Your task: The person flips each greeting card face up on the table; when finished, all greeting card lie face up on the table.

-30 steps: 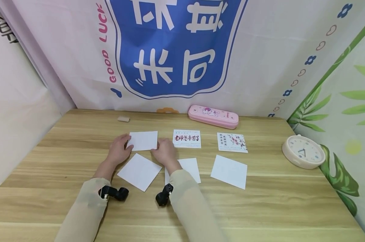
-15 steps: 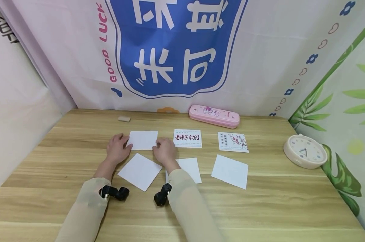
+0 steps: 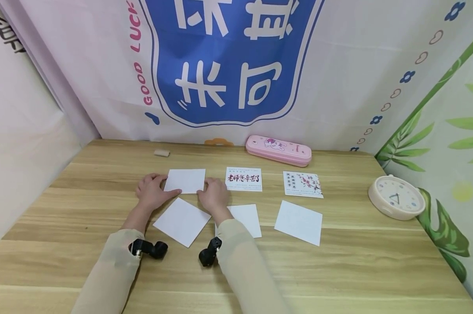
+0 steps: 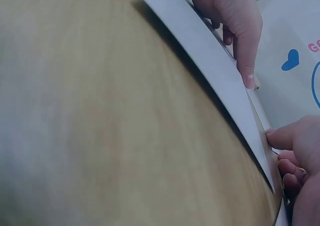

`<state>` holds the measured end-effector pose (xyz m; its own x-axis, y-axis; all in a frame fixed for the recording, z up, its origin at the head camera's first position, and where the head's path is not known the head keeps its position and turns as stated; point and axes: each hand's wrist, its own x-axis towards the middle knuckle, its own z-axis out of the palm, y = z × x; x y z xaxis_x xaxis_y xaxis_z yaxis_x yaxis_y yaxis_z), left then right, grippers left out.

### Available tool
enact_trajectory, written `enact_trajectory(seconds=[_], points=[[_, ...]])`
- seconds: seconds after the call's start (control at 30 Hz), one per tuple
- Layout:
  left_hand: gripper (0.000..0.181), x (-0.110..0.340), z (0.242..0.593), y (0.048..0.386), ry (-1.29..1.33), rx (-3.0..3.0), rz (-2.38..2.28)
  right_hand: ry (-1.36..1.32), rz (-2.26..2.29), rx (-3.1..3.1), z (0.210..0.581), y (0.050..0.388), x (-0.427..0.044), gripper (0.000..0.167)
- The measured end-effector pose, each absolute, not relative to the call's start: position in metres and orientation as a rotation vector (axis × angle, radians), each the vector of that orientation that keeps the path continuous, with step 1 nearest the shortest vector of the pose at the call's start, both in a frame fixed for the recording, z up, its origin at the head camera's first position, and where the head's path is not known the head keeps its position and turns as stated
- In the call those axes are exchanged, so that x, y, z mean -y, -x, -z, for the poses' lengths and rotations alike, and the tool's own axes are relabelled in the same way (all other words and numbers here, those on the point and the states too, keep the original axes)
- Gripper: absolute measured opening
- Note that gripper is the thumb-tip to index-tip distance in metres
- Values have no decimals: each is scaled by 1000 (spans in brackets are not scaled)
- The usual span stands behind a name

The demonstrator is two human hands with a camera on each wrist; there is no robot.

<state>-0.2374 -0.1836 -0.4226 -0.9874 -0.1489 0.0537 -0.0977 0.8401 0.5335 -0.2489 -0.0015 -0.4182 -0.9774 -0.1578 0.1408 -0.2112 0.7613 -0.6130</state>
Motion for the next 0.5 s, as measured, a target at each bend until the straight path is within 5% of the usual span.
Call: enact_trajectory(seconds=[0.5], points=[[74,181,418,240,-277,2990,914,-359,-1039,2898,417,251,-2,29]])
